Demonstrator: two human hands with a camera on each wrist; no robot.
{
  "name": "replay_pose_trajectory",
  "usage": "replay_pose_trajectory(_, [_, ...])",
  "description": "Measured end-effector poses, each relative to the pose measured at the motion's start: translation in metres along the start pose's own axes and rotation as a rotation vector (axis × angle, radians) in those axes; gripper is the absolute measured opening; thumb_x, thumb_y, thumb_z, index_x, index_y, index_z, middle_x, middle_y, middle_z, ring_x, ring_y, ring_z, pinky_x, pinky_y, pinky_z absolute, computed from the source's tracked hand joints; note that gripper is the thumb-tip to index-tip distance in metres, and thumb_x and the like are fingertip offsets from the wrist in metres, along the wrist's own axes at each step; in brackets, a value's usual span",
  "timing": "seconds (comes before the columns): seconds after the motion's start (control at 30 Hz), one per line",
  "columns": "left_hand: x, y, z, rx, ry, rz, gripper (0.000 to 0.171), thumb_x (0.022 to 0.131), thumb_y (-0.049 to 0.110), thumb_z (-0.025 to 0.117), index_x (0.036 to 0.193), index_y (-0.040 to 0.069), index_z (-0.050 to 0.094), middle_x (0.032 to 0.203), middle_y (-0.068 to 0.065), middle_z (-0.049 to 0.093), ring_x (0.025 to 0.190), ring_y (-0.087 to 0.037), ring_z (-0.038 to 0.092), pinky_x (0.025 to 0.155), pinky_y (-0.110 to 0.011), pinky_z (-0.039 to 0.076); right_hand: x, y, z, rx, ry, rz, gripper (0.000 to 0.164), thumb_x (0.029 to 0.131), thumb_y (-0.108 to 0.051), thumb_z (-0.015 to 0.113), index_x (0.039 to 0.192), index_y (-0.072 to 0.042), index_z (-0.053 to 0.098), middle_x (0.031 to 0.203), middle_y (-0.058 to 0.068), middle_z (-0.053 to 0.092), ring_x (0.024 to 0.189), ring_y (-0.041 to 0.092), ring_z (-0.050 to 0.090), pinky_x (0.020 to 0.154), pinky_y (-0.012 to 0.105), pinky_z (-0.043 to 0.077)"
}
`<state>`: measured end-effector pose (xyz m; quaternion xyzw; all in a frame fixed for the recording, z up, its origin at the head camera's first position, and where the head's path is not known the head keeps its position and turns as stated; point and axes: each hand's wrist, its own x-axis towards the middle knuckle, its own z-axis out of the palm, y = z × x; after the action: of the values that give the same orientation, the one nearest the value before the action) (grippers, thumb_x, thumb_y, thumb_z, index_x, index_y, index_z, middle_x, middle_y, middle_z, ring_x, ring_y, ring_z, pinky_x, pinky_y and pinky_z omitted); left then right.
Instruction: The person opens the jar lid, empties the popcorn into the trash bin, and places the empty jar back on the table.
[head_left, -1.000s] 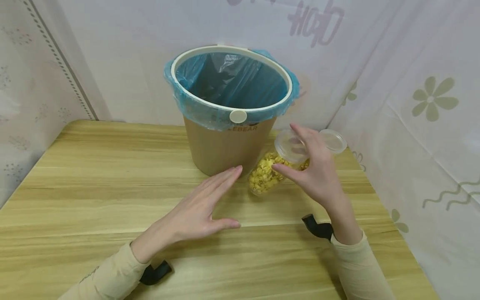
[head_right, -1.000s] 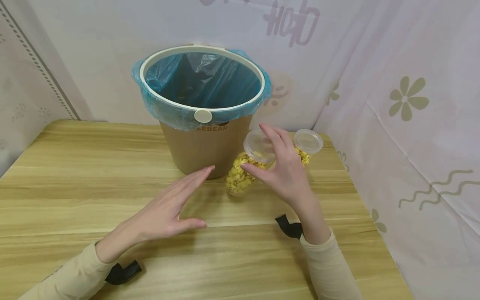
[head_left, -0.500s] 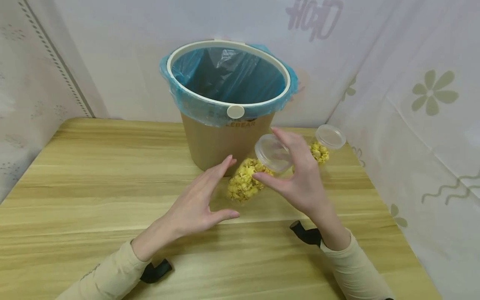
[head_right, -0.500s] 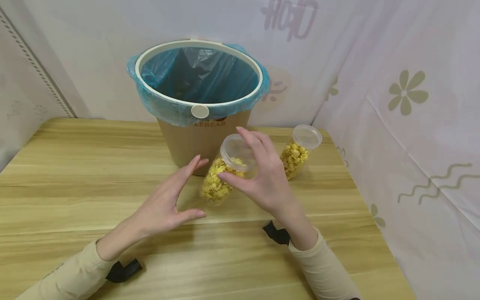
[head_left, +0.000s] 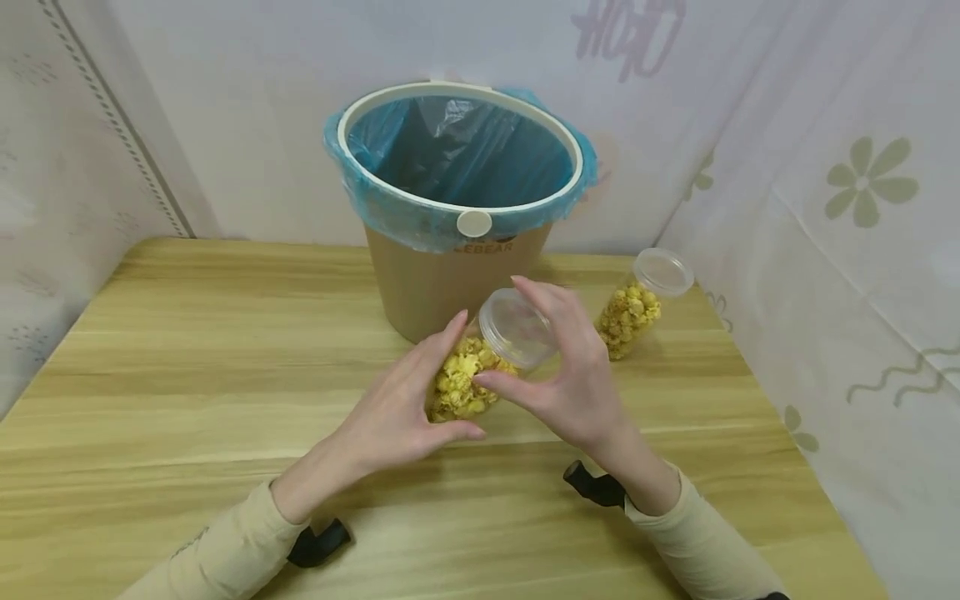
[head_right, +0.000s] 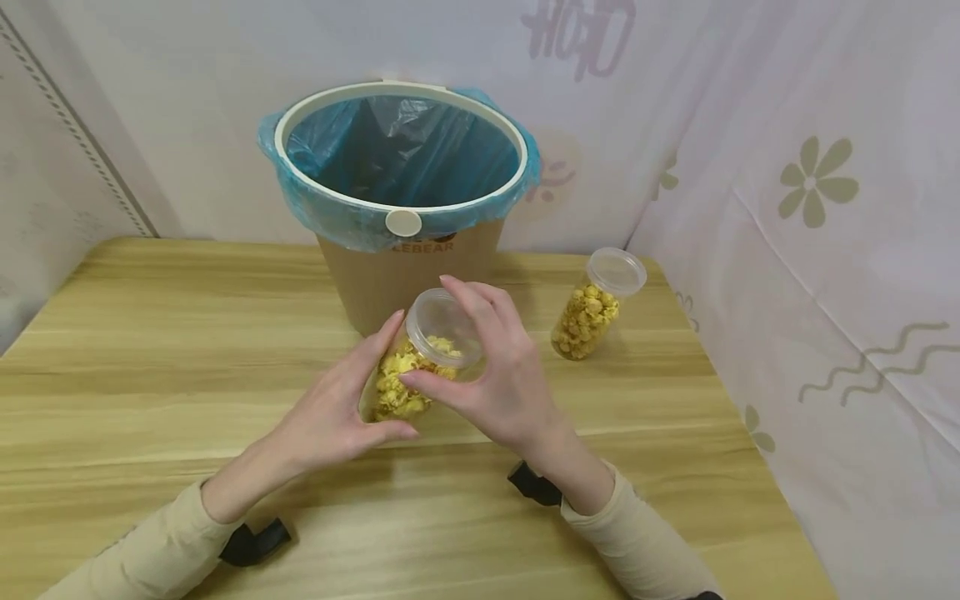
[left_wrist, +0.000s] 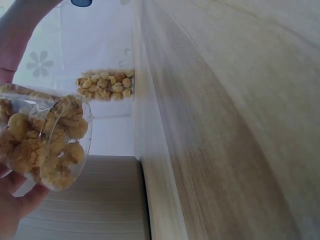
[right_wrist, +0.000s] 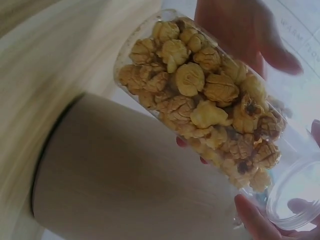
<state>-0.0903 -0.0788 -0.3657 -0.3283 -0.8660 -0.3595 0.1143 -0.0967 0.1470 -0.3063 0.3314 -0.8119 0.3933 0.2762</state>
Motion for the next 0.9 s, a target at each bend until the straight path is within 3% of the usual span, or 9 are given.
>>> replay_pose_trajectory(0.1, [0.001, 0.001, 0.001, -0.033, 0.008, -0.014, 0.127, 0.073, 0.049, 0.091, 0.167, 0.026, 0.010, 0.167, -0.003, 0.037, 0.148, -0.028, 0.046, 0.115, -0.054, 0.046, -0.002, -0.003, 0.002, 0.010, -0.008, -0.002, 0.089, 0.080, -0.050, 0.086, 0.149, -0.007, 0.050, 0.144, 0.011, 0.058, 0.130, 0.025, 0.055, 0.111, 0.034, 0.046])
replay_pose_trajectory(0.27, [-0.001, 0.001, 0.000, -0.074, 0.024, -0.016, 0.121, 0.073, 0.044, 0.093, 0.166, 0.024, 0.017, 0.161, -0.005, 0.045, 0.137, -0.026, 0.056, 0.106, -0.051, 0.053, -0.005, -0.004, 0.004, 0.012, -0.058, 0.008, 0.093, 0.075, -0.037, 0.093, 0.151, -0.008, 0.048, 0.144, 0.013, 0.056, 0.130, 0.025, 0.056, 0.106, 0.037, 0.051])
replay_pose_trajectory(0.43, [-0.001, -0.001, 0.000, -0.027, 0.066, 0.030, 0.117, 0.073, 0.042, 0.093, 0.164, 0.024, 0.022, 0.146, -0.007, 0.056, 0.119, -0.019, 0.061, 0.092, -0.043, 0.059, -0.005, -0.001, 0.001, 0.002, -0.113, 0.028, 0.100, 0.070, -0.027, 0.095, 0.154, -0.008, 0.044, 0.145, 0.012, 0.054, 0.129, 0.023, 0.056, 0.104, 0.034, 0.051])
replay_pose_trajectory(0.53, [0.001, -0.003, -0.001, 0.011, 0.109, 0.061, 0.115, 0.072, 0.039, 0.094, 0.163, 0.023, 0.026, 0.142, -0.010, 0.057, 0.120, -0.021, 0.061, 0.092, -0.043, 0.059, -0.004, 0.000, -0.003, -0.011, -0.135, 0.044, 0.101, 0.074, -0.037, 0.093, 0.156, -0.009, 0.042, 0.148, 0.010, 0.054, 0.132, 0.022, 0.055, 0.103, 0.034, 0.052])
replay_pose_trajectory(0.6, [0.001, -0.004, -0.002, 0.043, 0.140, 0.078, 0.113, 0.071, 0.038, 0.095, 0.162, 0.021, 0.029, 0.140, -0.011, 0.057, 0.122, -0.024, 0.060, 0.094, -0.044, 0.059, -0.003, 0.001, -0.006, -0.028, -0.135, 0.057, 0.096, 0.081, -0.053, 0.084, 0.157, -0.011, 0.042, 0.147, 0.009, 0.055, 0.129, 0.022, 0.058, 0.097, 0.035, 0.055])
replay_pose_trajectory(0.73, [0.002, -0.006, -0.004, 0.130, 0.204, 0.123, 0.110, 0.069, 0.038, 0.096, 0.159, 0.018, 0.036, 0.136, -0.012, 0.059, 0.120, -0.027, 0.061, 0.094, -0.046, 0.059, -0.001, 0.002, -0.012, -0.101, -0.123, 0.102, 0.088, 0.091, -0.078, 0.051, 0.153, -0.016, 0.048, 0.137, 0.007, 0.063, 0.112, 0.019, 0.065, 0.078, 0.035, 0.060])
replay_pose_trajectory(0.9, [0.002, -0.007, -0.005, 0.217, 0.250, 0.170, 0.104, 0.072, 0.040, 0.094, 0.158, 0.021, 0.039, 0.133, -0.011, 0.060, 0.115, -0.028, 0.062, 0.094, -0.046, 0.057, -0.001, 0.005, -0.015, -0.220, -0.171, 0.140, 0.084, 0.092, -0.082, 0.040, 0.145, -0.020, 0.059, 0.110, 0.002, 0.069, 0.081, 0.012, 0.061, 0.061, 0.026, 0.053])
